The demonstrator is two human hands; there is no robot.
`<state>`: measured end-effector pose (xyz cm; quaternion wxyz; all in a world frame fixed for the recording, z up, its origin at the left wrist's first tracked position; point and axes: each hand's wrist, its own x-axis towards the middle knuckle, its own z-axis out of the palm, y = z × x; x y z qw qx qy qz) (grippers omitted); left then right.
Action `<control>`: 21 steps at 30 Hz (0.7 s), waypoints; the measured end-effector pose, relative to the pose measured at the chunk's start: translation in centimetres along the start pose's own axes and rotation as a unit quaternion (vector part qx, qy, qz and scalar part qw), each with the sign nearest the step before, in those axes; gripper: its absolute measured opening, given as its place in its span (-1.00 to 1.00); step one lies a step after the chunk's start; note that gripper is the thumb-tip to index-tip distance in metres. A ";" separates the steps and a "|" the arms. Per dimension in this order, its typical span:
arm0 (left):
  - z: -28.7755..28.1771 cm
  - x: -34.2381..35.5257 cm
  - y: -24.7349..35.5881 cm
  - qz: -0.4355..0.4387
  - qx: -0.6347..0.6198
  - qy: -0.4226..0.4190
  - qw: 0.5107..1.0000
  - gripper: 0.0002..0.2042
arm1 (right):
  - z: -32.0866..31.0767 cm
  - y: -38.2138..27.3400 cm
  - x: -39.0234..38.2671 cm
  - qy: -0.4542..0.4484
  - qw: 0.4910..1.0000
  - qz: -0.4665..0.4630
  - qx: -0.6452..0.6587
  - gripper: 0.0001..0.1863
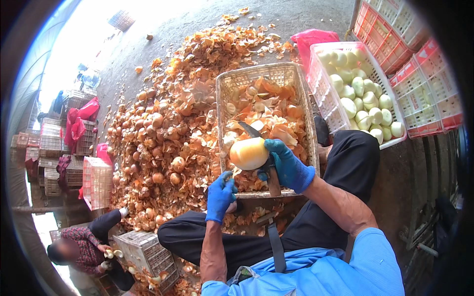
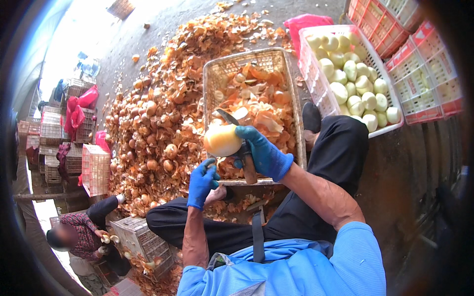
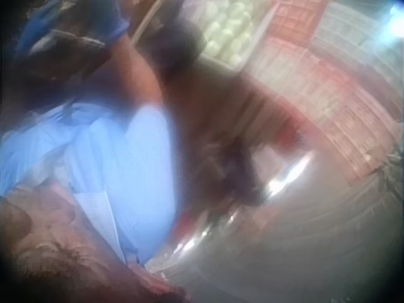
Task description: The person sits on the floor and peels onions one by one using a small knife. They remove the outer layers and place the peeled onions into a nearby crate while discarding the skins into a basket.
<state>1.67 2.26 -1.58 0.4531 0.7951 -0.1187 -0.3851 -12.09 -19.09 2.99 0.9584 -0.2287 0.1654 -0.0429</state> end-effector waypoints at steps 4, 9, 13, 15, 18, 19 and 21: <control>-0.6 -0.4 0.1 0.056 -0.126 0.015 0.990 -0.60 | -0.6 0.4 0.1 -0.001 0.999 0.036 0.008 -0.40; 1.8 -2.8 4.5 0.199 -0.242 -0.143 0.939 -0.22 | -0.5 1.2 0.3 -0.010 0.996 0.053 -0.072 -0.50; 1.9 -3.3 4.1 0.097 -0.375 -0.149 0.910 -0.17 | -0.4 1.3 0.8 -0.031 0.987 0.048 -0.153 -0.53; 1.8 -3.4 4.3 0.109 -0.382 -0.145 0.906 -0.18 | -0.3 1.4 1.0 -0.017 0.981 0.035 -0.189 -0.51; 1.9 -3.3 3.8 0.127 -0.386 -0.108 0.907 -0.19 | -0.2 1.9 1.5 0.013 0.974 0.007 -0.227 -0.48; 1.9 -3.2 3.4 0.133 -0.386 -0.090 0.909 -0.18 | 0.2 2.0 1.4 0.021 0.972 -0.002 -0.233 -0.47; 1.6 -3.1 2.9 0.142 -0.378 -0.079 0.911 -0.18 | 0.2 2.6 1.5 0.039 0.963 -0.021 -0.265 -0.48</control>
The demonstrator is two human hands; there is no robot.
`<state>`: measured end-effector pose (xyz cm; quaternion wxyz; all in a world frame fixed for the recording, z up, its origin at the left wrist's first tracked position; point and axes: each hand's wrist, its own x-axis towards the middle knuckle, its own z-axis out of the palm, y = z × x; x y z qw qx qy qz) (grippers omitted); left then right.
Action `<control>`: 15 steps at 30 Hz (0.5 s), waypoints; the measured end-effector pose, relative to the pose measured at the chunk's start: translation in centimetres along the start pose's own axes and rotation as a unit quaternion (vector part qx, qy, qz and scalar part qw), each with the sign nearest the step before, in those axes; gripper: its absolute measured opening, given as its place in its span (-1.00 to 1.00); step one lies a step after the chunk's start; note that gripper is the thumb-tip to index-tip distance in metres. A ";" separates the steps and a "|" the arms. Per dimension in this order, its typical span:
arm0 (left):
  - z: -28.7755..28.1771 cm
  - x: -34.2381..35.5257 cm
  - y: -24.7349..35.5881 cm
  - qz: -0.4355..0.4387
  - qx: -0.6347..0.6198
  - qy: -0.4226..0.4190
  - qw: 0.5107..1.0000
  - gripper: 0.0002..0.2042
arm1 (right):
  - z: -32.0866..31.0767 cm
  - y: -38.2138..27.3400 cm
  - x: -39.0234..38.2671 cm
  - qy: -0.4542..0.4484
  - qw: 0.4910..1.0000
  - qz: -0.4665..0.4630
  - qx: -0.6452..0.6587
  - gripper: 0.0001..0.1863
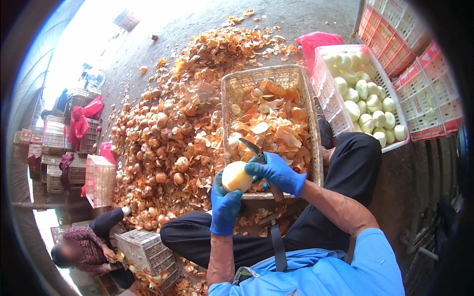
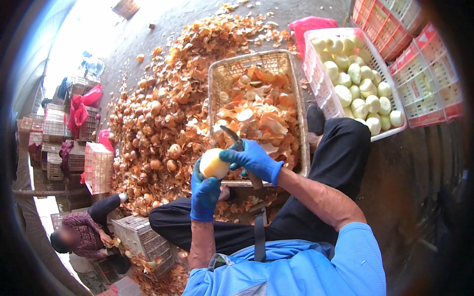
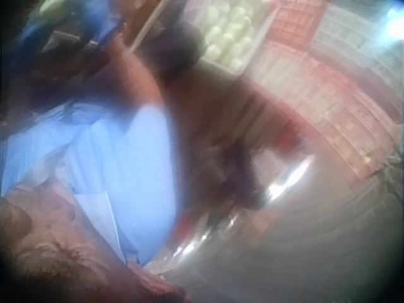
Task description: The person sits on the floor and peels onions one by one using a small knife. They remove the outer layers and place the peeled onions into a nearby crate while discarding the skins into a basket.
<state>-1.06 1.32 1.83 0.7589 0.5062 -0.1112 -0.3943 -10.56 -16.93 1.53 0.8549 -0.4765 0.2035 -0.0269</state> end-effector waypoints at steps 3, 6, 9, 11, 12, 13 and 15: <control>-0.2 0.0 -0.2 -0.005 -0.014 0.004 1.000 -0.18 | -0.3 1.2 0.1 0.028 0.998 0.014 -0.045 -0.52; -1.3 -0.2 -0.5 -0.028 -0.025 0.003 0.999 -0.19 | 0.7 1.2 0.0 0.034 0.997 0.064 -0.016 -0.54; -0.9 -0.1 -1.0 -0.045 -0.051 0.024 0.997 -0.22 | 1.0 2.5 -0.1 0.088 0.995 0.022 -0.036 -0.55; -0.6 -0.1 -0.9 -0.046 -0.062 0.025 0.997 -0.26 | 1.4 3.2 0.1 0.130 0.987 -0.042 -0.089 -0.55; -0.6 -0.1 -0.8 -0.047 -0.063 0.013 0.997 -0.30 | 1.2 3.2 0.0 0.128 0.987 -0.028 -0.089 -0.56; -0.7 -0.2 -0.6 -0.047 -0.063 0.002 0.997 -0.33 | 1.3 2.7 -0.2 0.126 0.988 -0.013 -0.088 -0.57; -0.8 -0.2 -0.1 -0.055 -0.052 -0.009 0.997 -0.29 | 1.3 2.2 -0.4 0.117 0.989 0.013 -0.090 -0.58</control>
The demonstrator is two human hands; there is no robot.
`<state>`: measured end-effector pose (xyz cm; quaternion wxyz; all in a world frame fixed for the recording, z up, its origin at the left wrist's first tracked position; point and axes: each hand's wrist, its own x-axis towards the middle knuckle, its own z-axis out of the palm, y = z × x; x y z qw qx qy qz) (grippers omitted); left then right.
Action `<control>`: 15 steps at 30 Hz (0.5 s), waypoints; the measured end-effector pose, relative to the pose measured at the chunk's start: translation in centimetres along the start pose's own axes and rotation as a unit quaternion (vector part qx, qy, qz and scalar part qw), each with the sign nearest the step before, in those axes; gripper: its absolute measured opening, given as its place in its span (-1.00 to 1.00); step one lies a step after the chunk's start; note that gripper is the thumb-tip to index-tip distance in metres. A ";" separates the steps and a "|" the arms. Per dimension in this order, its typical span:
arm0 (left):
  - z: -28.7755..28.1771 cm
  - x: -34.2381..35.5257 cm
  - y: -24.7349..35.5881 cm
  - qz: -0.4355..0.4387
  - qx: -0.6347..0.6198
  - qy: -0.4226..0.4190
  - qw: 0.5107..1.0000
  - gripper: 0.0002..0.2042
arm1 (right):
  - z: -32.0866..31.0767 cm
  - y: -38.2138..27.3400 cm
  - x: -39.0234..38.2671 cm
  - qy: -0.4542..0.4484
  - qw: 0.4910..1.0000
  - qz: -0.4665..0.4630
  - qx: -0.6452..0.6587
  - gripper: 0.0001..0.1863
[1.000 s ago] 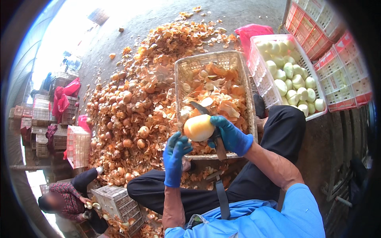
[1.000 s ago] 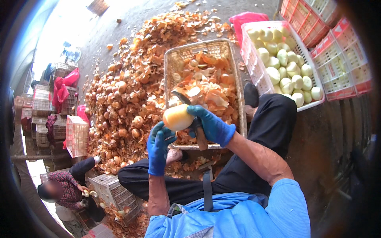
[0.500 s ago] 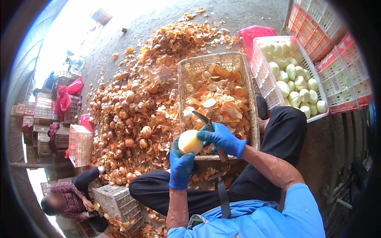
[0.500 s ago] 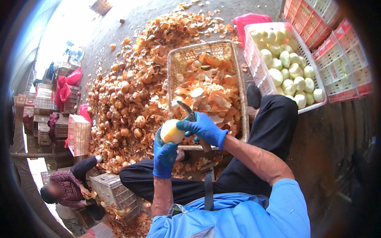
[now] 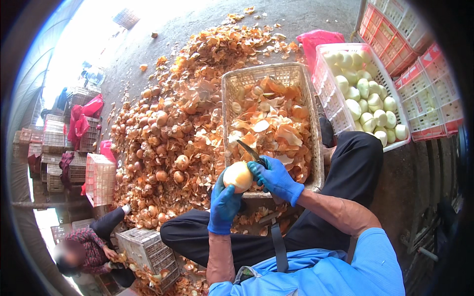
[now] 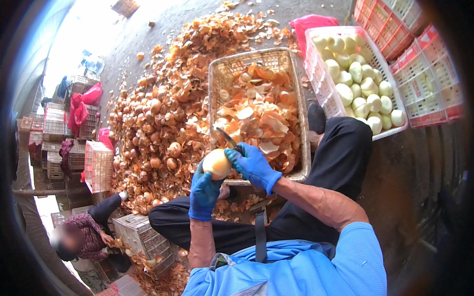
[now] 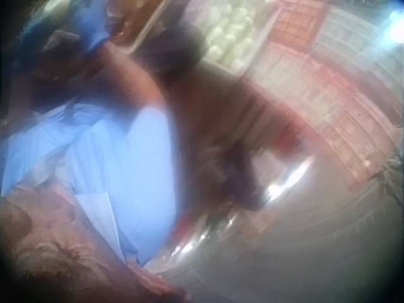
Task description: The person sits on the floor and peels onions one by one using a small knife. They remove the outer layers and place the peeled onions into a nearby crate while discarding the skins into a basket.
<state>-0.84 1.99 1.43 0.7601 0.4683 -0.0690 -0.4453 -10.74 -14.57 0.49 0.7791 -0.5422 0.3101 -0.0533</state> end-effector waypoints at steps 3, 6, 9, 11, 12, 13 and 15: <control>-0.4 -0.3 0.8 -0.021 0.015 0.008 1.000 -0.20 | -0.1 -0.7 -0.2 -0.027 0.999 0.038 0.003 -0.58; -2.1 -0.6 0.2 -0.029 -0.009 -0.030 0.999 -0.15 | 0.0 -1.3 -0.5 -0.067 0.995 0.063 0.024 -0.58; -2.6 -0.2 -0.3 -0.024 -0.031 -0.076 0.996 -0.13 | 0.1 -0.8 -0.5 -0.086 0.996 0.027 0.018 -0.58; -2.7 -0.3 -0.3 -0.023 -0.038 -0.079 0.996 -0.12 | 0.2 -0.9 -0.5 -0.092 0.996 0.016 0.007 -0.59; -2.8 -0.5 -0.4 -0.025 -0.041 -0.071 0.996 -0.12 | 0.2 -0.8 -0.5 -0.077 0.997 0.023 -0.002 -0.60; -2.6 -0.6 -0.1 -0.026 -0.043 -0.063 0.997 -0.12 | 0.4 -0.6 -0.5 -0.062 0.998 0.028 -0.011 -0.62; -1.7 -1.2 0.0 -0.006 -0.016 0.018 1.000 -0.10 | 0.7 -0.5 -0.8 -0.030 0.997 -0.025 -0.072 -0.65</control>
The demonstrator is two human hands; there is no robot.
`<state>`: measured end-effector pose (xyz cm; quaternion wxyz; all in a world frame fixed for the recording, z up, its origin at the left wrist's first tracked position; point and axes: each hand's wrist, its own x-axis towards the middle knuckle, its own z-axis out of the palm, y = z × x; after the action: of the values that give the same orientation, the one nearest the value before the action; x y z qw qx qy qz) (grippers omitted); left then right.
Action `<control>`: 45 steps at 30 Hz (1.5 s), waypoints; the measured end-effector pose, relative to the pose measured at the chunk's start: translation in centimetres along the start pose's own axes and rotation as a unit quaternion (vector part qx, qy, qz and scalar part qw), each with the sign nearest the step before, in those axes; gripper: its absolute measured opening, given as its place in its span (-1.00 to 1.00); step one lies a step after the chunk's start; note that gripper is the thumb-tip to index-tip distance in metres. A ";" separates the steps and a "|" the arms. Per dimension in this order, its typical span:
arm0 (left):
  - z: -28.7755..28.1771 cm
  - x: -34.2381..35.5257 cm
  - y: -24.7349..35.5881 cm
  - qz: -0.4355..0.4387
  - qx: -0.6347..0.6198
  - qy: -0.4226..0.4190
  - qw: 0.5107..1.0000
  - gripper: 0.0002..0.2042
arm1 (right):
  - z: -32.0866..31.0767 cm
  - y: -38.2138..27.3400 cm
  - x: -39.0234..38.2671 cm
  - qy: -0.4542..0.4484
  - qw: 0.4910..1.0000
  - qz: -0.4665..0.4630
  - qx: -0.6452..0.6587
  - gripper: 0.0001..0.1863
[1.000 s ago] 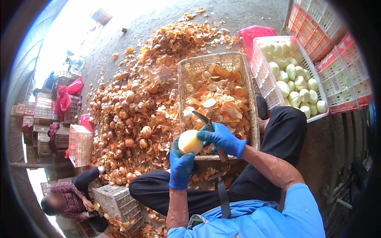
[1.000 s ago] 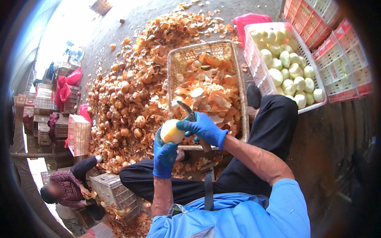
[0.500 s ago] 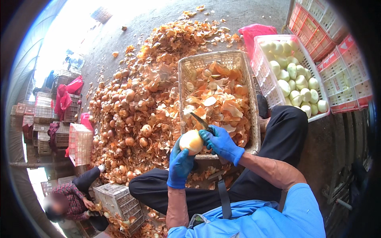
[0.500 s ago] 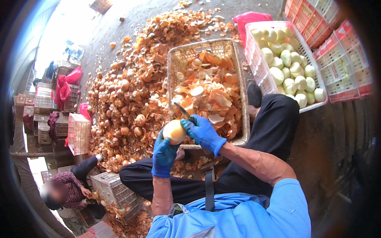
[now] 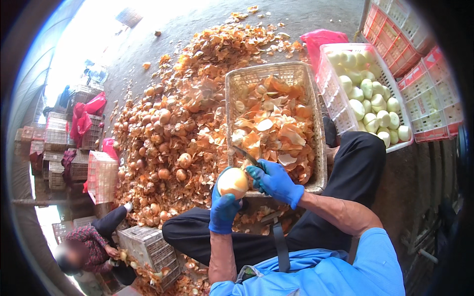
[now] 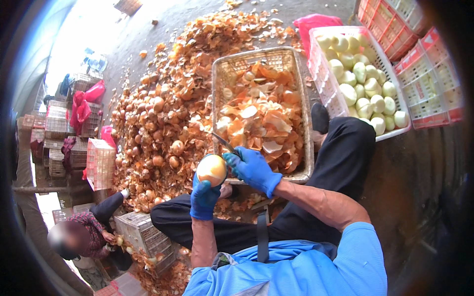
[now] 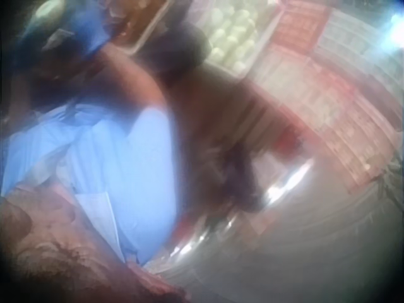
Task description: The person sits on the floor and peels onions one by one using a small knife. They remove the outer layers and place the peeled onions into a nearby crate while discarding the skins into a basket.
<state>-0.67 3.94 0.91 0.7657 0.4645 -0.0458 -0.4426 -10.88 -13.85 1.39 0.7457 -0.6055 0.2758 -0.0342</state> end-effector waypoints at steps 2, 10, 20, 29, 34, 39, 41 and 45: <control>0.2 -0.3 0.4 0.034 -0.001 0.045 0.998 -0.13 | 0.0 -0.2 -0.7 0.034 0.987 -0.115 -0.105 -0.69; -2.2 -0.5 0.8 0.042 -0.085 0.033 0.995 -0.26 | 1.3 1.0 -2.9 -0.038 0.961 -0.220 -0.166 -0.81; -2.3 -0.6 0.2 0.043 -0.075 0.035 0.996 -0.29 | 1.4 1.9 -2.8 -0.045 0.941 -0.251 -0.223 -0.80; -2.7 -0.3 0.6 0.054 0.043 0.054 0.996 -0.28 | 1.6 1.4 -2.7 -0.077 0.948 -0.197 -0.239 -0.81; -1.8 -0.3 0.6 0.043 0.032 0.064 0.997 -0.29 | 2.0 1.7 -2.5 -0.095 0.957 -0.173 -0.215 -0.79; -0.9 -0.4 -1.4 -0.073 -0.143 0.039 0.986 -0.31 | 3.2 2.9 -2.7 -0.059 0.964 -0.157 -0.205 -0.78; -0.8 -0.1 -2.0 -0.071 -0.145 0.034 0.986 -0.30 | 3.2 3.4 -2.7 -0.059 0.967 -0.140 -0.207 -0.76; -2.6 -0.6 -1.2 0.013 0.038 0.080 0.996 -0.30 | 2.9 2.6 -1.8 -0.156 0.963 -0.028 -0.216 -0.70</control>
<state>-0.53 5.89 -1.26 0.7543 0.5270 -0.0074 -0.3915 -11.81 -9.88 -0.04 0.6295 -0.7576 0.1398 0.1009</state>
